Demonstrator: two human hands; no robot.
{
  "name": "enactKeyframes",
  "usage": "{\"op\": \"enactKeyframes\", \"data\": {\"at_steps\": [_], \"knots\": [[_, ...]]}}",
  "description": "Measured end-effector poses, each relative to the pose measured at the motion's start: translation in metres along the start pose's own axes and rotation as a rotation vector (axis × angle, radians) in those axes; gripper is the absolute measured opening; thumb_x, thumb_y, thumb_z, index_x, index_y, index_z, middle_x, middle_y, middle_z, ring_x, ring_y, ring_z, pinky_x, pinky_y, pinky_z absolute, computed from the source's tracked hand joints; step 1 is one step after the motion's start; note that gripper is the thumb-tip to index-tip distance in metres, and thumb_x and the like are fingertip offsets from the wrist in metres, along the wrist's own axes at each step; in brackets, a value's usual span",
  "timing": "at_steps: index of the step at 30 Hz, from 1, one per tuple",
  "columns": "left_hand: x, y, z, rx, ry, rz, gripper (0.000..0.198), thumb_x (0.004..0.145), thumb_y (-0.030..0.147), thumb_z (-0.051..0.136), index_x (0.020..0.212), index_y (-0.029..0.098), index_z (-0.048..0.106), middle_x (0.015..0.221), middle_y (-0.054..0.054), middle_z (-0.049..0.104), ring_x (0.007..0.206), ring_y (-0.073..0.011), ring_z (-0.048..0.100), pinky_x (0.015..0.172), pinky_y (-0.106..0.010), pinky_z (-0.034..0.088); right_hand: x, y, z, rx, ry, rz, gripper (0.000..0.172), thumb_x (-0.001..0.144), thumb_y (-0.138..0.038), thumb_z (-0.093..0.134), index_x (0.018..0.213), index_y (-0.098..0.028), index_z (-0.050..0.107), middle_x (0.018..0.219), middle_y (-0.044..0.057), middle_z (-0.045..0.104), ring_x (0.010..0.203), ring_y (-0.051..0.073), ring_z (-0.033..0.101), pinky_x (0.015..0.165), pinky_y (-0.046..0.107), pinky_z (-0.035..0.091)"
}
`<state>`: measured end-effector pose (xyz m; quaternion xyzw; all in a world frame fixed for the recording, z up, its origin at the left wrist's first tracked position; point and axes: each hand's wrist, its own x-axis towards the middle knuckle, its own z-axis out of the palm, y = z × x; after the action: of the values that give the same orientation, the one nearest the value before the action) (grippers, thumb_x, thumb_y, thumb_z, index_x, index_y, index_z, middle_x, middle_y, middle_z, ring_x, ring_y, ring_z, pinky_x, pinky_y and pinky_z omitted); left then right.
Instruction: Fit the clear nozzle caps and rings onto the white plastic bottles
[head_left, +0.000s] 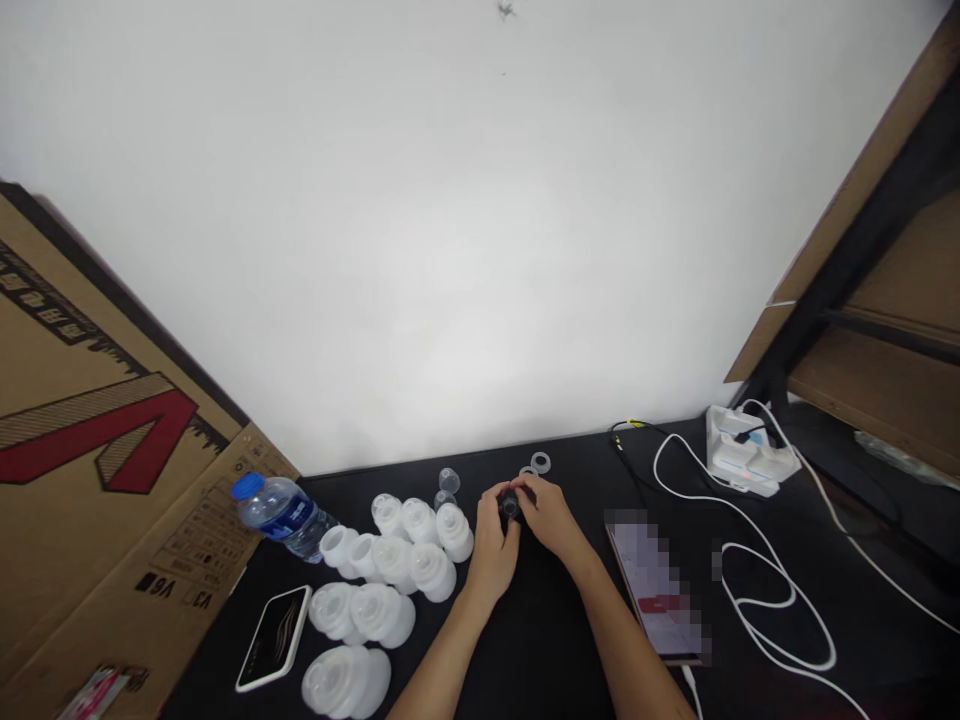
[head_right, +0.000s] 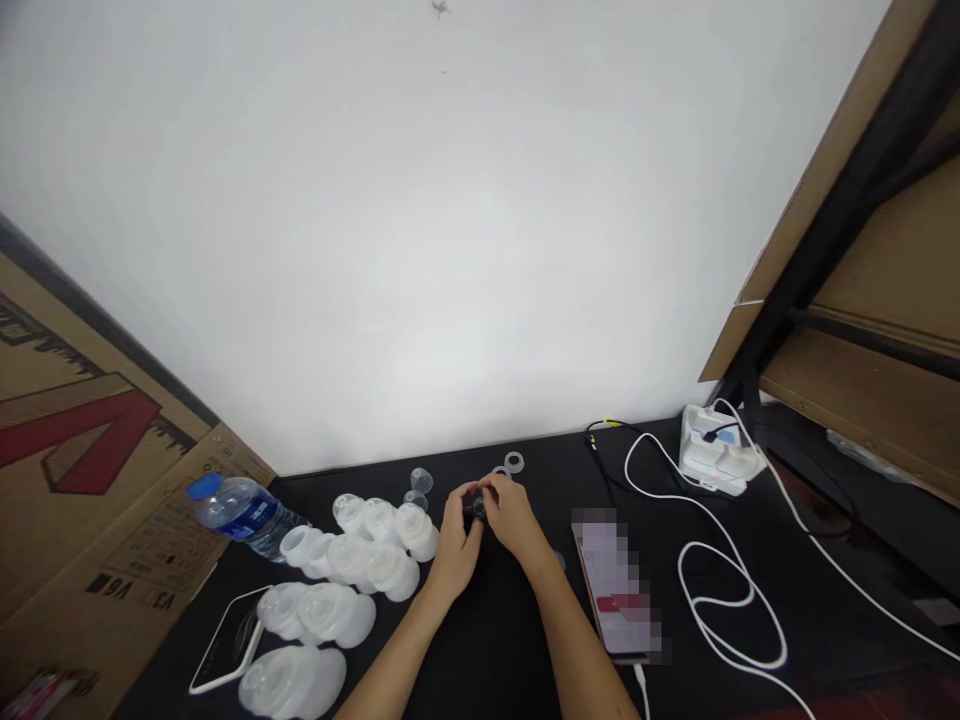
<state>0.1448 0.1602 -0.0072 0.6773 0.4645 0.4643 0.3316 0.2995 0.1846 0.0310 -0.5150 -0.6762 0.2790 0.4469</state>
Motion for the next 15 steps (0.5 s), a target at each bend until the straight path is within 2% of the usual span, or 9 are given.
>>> {"op": "enactKeyframes", "data": {"at_steps": [4,7,11,15], "knots": [[-0.002,-0.011,0.004,0.09,0.008,0.024,0.056,0.096,0.016,0.063,0.15,0.026,0.052,0.147,-0.013,0.059,0.141,-0.0316,0.056,0.121,-0.056,0.045,0.002,0.011,-0.004,-0.263,0.122,0.102,0.036,0.104,-0.012,0.045,0.122,-0.021,0.075,0.118,0.013,0.078,0.112,0.027,0.075,0.097,0.035,0.055],[-0.001,-0.016,0.006,0.136,0.016,0.046,0.049,0.097,0.015,0.061,0.145,0.026,0.058,0.141,-0.013,0.065,0.135,-0.0317,0.06,0.119,-0.058,0.046,0.0,0.019,-0.005,-0.454,0.038,0.208,0.036,0.102,-0.012,0.054,0.13,-0.023,0.074,0.118,0.014,0.075,0.104,0.027,0.075,0.087,0.032,0.054],[0.003,-0.011,0.005,0.087,0.018,0.029,0.034,0.099,0.018,0.06,0.132,0.027,0.067,0.123,-0.01,0.073,0.119,-0.03,0.068,0.109,-0.054,0.054,-0.004,0.025,-0.003,-0.494,-0.037,0.234,0.023,0.096,-0.011,0.064,0.112,-0.022,0.076,0.11,0.012,0.074,0.098,0.027,0.074,0.083,0.032,0.053],[0.006,0.0,0.004,-0.09,0.062,-0.049,0.026,0.1,0.027,0.064,0.125,0.025,0.067,0.117,-0.008,0.074,0.111,-0.0266,0.073,0.099,-0.046,0.06,-0.001,0.029,-0.004,-0.429,0.012,0.193,0.008,0.092,-0.019,0.071,0.095,-0.023,0.077,0.102,0.01,0.071,0.095,0.028,0.072,0.084,0.035,0.055]]}}
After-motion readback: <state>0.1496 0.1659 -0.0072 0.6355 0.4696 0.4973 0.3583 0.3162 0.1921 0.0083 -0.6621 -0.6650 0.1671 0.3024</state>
